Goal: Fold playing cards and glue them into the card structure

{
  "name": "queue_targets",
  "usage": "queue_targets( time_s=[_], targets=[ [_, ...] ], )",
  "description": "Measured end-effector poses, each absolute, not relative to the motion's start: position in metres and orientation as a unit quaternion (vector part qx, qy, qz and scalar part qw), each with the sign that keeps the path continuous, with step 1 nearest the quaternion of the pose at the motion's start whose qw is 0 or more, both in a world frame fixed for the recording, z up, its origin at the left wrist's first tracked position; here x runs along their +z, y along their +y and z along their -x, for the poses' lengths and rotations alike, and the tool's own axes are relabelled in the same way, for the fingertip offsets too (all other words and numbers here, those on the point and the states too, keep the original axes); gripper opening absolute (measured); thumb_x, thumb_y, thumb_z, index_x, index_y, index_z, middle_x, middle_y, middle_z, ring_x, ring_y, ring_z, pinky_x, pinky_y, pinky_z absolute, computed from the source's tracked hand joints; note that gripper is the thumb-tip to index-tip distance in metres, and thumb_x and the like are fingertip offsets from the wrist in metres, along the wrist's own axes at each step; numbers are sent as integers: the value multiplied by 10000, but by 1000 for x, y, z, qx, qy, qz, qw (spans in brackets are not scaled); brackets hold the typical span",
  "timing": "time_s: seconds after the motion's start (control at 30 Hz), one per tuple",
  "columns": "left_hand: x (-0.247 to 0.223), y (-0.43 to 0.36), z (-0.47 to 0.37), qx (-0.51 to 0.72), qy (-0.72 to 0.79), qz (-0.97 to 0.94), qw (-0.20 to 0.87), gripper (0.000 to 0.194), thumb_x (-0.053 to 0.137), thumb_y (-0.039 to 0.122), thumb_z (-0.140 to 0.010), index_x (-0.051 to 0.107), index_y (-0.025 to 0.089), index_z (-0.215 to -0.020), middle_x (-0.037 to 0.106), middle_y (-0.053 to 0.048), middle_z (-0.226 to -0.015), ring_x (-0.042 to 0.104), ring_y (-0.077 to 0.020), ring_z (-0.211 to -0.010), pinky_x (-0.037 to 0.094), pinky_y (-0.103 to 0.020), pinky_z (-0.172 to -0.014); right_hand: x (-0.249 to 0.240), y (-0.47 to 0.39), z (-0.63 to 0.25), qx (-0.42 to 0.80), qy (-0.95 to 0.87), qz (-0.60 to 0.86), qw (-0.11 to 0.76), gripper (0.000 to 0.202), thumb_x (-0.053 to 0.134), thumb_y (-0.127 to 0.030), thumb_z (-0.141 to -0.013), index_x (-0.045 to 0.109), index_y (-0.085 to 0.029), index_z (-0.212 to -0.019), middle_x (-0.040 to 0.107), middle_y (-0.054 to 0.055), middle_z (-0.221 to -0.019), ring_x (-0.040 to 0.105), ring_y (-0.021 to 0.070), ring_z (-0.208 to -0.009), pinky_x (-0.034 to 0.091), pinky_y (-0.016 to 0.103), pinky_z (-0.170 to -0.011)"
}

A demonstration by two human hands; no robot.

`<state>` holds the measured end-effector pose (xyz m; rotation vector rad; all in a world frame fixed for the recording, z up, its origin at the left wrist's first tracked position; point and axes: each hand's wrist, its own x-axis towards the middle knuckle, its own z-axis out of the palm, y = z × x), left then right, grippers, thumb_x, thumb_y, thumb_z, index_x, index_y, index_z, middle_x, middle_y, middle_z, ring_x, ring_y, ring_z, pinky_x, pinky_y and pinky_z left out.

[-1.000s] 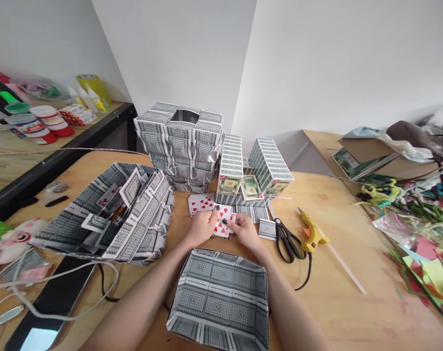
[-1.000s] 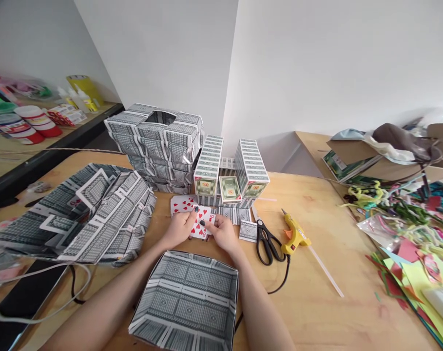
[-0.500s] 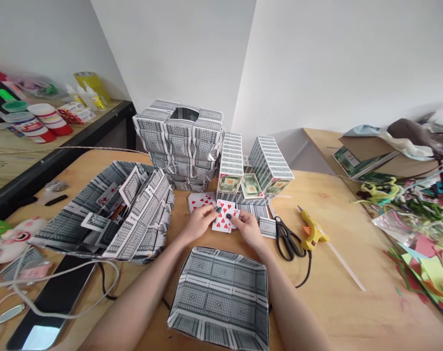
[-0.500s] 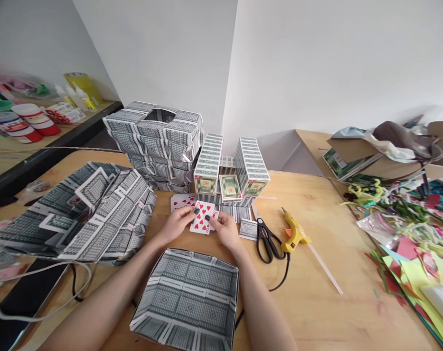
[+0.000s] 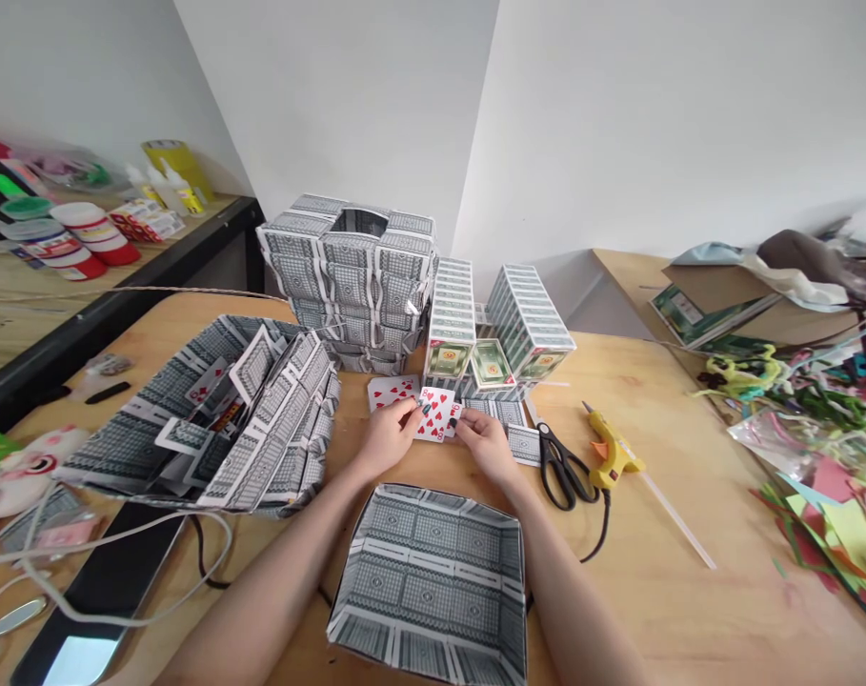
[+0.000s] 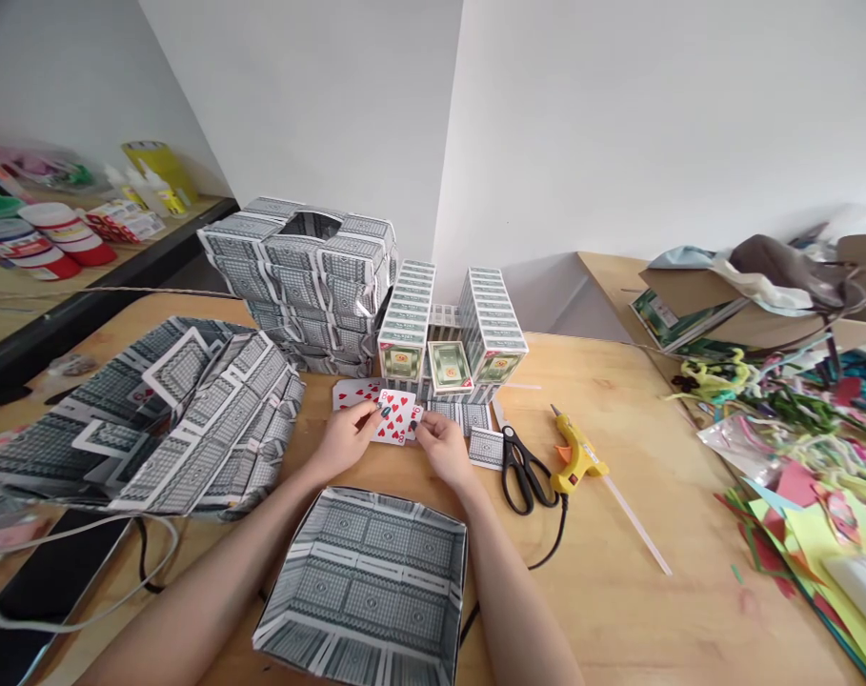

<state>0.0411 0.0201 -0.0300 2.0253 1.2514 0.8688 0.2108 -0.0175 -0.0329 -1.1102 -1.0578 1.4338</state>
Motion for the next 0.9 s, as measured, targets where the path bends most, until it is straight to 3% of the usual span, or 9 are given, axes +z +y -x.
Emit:
queue_targets(
  time_s=[0.13, 0.37, 0.63, 0.9],
  targets=[
    [-29, 20, -39, 313, 473, -766, 303, 274, 397, 331, -826, 514, 154, -652, 457, 34, -543, 379, -78, -497, 267, -196, -498, -37, -18, -212, 570, -450, 476, 497, 272, 598, -397, -708, 642, -176, -859, 686, 46, -834, 637, 233, -777, 525, 357, -686],
    [-27, 22, -37, 298, 453, -770, 336, 338, 414, 340, -812, 424, 152, -532, 349, 48, -484, 343, -77, -489, 237, -198, -471, -42, -19, -209, 523, -472, 508, 496, 224, 584, -391, -703, 616, -170, -696, 676, 34, -719, 638, 219, -701, 527, 364, -689],
    [-22, 14, -41, 291, 437, -797, 298, 352, 383, 329, -838, 433, 150, -540, 364, 49, -472, 321, -66, -458, 227, -206, -463, -43, -20, -204, 485, -481, 539, 494, 275, 550, -400, -730, 622, -152, -826, 683, 49, -747, 626, 195, -652, 515, 313, -617],
    [-16, 9, -44, 292, 405, -832, 242, 383, 369, 322, -849, 456, 156, -515, 411, 31, -467, 348, -76, -469, 250, -214, -488, -43, -20, -204, 443, -488, 574, 485, 290, 519, -438, -738, 579, -174, -634, 607, 18, -605, 568, 171, -584, 470, 254, -509]
  ],
)
